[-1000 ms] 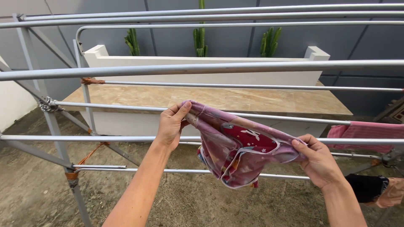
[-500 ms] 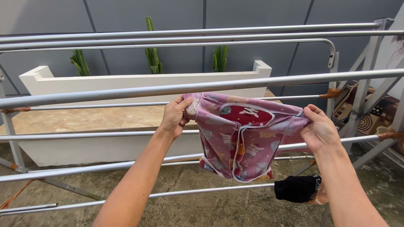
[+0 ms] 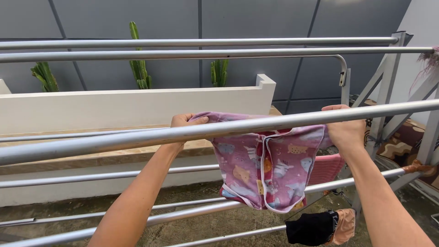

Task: Hanging various laundry items from a basket onto an outdoor drying rack.

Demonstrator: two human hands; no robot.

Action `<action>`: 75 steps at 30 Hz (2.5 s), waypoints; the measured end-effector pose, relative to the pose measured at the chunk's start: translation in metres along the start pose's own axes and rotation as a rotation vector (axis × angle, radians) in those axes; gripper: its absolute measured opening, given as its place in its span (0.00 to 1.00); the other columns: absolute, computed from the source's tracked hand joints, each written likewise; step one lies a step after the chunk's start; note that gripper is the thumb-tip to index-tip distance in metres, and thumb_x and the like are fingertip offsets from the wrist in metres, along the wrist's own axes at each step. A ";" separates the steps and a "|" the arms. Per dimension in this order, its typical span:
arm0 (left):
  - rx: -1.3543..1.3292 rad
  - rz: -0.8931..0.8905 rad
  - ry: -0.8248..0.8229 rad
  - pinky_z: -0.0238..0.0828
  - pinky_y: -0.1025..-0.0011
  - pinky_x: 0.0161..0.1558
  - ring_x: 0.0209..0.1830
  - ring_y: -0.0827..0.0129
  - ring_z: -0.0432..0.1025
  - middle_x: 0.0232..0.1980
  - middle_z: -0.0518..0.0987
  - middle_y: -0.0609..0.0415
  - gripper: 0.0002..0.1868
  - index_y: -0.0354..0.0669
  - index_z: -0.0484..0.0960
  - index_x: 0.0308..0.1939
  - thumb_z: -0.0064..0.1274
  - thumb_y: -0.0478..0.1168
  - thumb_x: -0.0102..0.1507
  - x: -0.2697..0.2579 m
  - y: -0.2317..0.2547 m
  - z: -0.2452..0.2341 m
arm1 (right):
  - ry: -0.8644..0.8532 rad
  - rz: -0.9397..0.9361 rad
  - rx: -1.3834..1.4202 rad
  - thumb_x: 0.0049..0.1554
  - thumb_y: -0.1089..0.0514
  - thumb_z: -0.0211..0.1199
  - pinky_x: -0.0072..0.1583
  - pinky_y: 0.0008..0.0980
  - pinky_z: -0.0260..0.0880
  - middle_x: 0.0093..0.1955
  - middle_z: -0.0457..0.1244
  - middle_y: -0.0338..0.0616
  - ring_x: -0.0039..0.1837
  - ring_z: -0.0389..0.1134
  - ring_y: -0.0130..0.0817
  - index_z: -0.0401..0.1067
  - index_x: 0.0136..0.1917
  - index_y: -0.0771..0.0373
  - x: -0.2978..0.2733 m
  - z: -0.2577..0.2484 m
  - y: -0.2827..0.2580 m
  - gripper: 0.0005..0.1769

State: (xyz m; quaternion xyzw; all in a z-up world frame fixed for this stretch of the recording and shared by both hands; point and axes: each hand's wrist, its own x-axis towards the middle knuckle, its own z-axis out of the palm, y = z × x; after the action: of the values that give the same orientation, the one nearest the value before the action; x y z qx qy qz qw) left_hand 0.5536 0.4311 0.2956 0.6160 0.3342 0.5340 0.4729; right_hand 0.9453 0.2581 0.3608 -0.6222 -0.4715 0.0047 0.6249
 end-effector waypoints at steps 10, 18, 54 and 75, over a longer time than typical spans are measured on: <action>0.584 -0.333 -0.180 0.66 0.71 0.22 0.20 0.69 0.72 0.23 0.79 0.51 0.20 0.37 0.87 0.35 0.61 0.53 0.63 0.041 -0.052 -0.008 | -0.899 0.326 -0.478 0.45 0.54 0.81 0.57 0.42 0.71 0.50 0.74 0.44 0.56 0.73 0.38 0.80 0.57 0.56 0.045 0.026 0.099 0.26; 0.532 -0.485 -0.045 0.56 0.70 0.16 0.13 0.73 0.61 0.19 0.71 0.58 0.15 0.40 0.85 0.34 0.65 0.49 0.61 0.035 -0.088 -0.026 | -0.983 0.139 -0.695 0.51 0.50 0.71 0.51 0.41 0.79 0.44 0.75 0.46 0.45 0.79 0.41 0.85 0.47 0.59 0.060 0.087 0.164 0.14; 0.697 -0.246 -0.221 0.76 0.66 0.48 0.45 0.62 0.79 0.46 0.86 0.46 0.20 0.37 0.87 0.54 0.64 0.43 0.61 0.006 -0.214 0.025 | -1.165 0.130 -0.529 0.59 0.53 0.66 0.62 0.35 0.72 0.54 0.73 0.48 0.58 0.74 0.39 0.77 0.62 0.62 0.041 0.166 0.253 0.20; 1.495 0.266 -0.963 0.80 0.54 0.40 0.42 0.52 0.81 0.40 0.84 0.44 0.09 0.40 0.86 0.39 0.50 0.38 0.65 -0.060 -0.171 0.080 | -1.675 -0.235 -0.917 0.61 0.49 0.63 0.57 0.37 0.74 0.49 0.71 0.45 0.54 0.74 0.37 0.79 0.54 0.57 -0.037 0.121 0.151 0.13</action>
State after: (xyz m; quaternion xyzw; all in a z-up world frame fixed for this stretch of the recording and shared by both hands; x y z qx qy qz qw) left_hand 0.6351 0.4140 0.1158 0.9537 0.2859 -0.0885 -0.0282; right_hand 0.9405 0.3638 0.1945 -0.5494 -0.7802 0.2002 -0.2222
